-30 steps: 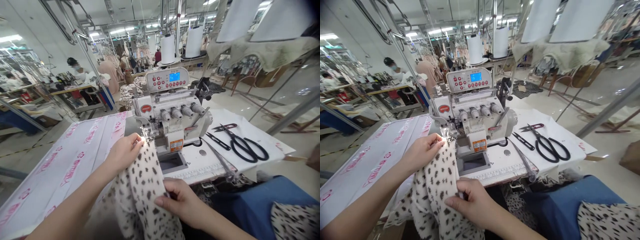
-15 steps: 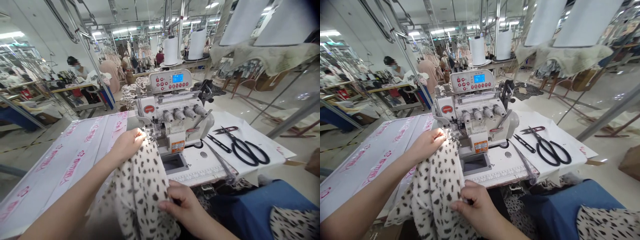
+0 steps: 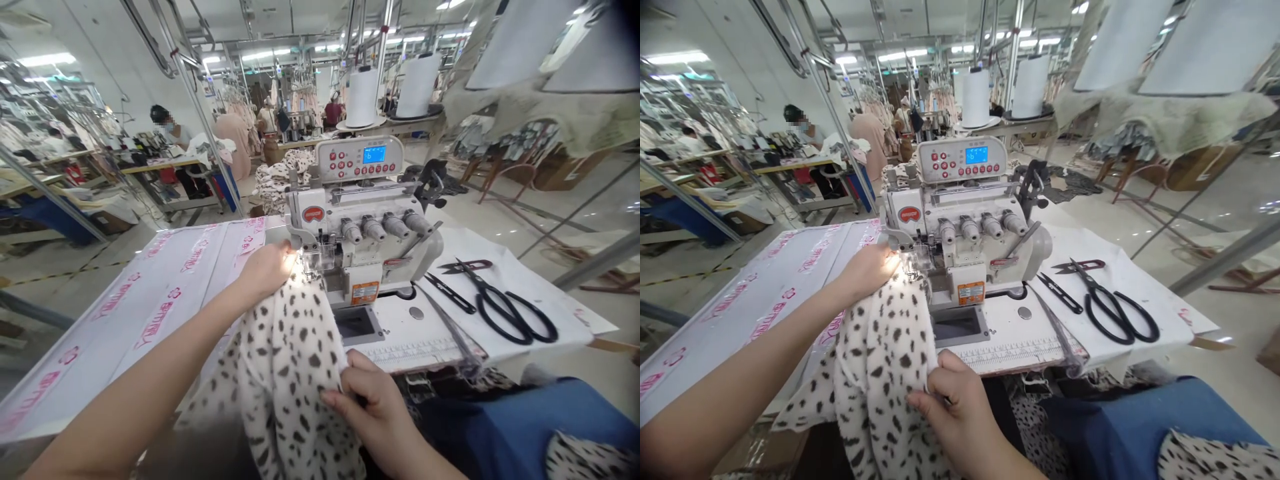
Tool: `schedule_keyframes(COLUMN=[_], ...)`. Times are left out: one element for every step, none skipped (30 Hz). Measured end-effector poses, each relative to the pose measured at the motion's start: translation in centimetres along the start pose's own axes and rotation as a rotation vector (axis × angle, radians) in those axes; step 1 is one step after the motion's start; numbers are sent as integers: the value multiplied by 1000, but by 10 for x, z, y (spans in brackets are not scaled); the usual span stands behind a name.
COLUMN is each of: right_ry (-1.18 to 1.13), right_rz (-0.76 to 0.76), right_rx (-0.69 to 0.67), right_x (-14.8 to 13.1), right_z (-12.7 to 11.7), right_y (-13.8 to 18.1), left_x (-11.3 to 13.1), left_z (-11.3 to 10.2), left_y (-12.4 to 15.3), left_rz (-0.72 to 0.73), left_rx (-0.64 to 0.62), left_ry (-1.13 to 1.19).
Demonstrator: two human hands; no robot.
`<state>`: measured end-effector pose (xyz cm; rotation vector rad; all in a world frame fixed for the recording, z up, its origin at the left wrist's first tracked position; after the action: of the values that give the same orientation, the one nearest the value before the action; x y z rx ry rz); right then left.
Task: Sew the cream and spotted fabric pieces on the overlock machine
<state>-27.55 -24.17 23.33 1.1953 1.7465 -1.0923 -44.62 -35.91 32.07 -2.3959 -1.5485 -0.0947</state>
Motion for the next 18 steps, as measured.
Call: schedule_keyframes(right_ry=[13,26,37,45,47,44,36,25,12,2,-5,-9,-9,-9,-14,-30,-57,-96], right_rz=[-5,-12,-21,-30,-38,-44,-47,-47,-46,-45,-42,-39,-36,-32,-25,-16,-6,5], right_rx=[9,17,30,41,55,68,82,95,107,120,132,147,164,183,199,201,178,123], right_x=[-1,-2,-3,-4,-6,-7,-8,-8,-9,-9,-9,-8,-8,-7,-6,-4,-2,-1], right_z=[-1,-1,-2,-3,-4,-5,-6,-7,-8,-9,-9,-9,-9,-8,-7,-4,1,8], right_y=[-3,-6,-9,-12,-15,-19,-23,-28,-33,-39,-44,-50,-54,-57,-58,-57,-53,-48], left_x=[-1,-3,-4,-6,-7,-9,-10,-12,-13,-15,-17,-19,-21,-23,-26,-29,-32,-37], left_z=[0,-1,-1,-1,-2,-2,-2,-2,-2,-2,-3,-4,-6,-9,-13,-17,-21,-24], left_y=[-3,-7,-10,-13,-16,-19,-22,-25,-29,-33,-38,-44,-50,-55,-59,-60,-57,-50], left_rz=[12,22,31,36,41,46,55,65,74,81,85,86,86,83,76,63,47,18], left_rx=[14,26,35,42,50,57,62,66,71,78,86,98,114,133,159,190,229,270], left_ry=[3,10,18,24,29,35,41,49,58,67,77,87,97,109,121,133,138,155])
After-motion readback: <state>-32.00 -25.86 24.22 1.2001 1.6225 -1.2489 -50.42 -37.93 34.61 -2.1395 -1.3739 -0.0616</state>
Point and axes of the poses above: each hand's wrist, its own y-axis away from the middle knuckle, its own z-axis out of the palm, x = y × z, the point moved 8 cm from there along -y, towards the middle knuckle, and after that the axes turned 4 degrees about y, right-handed, at the moved point
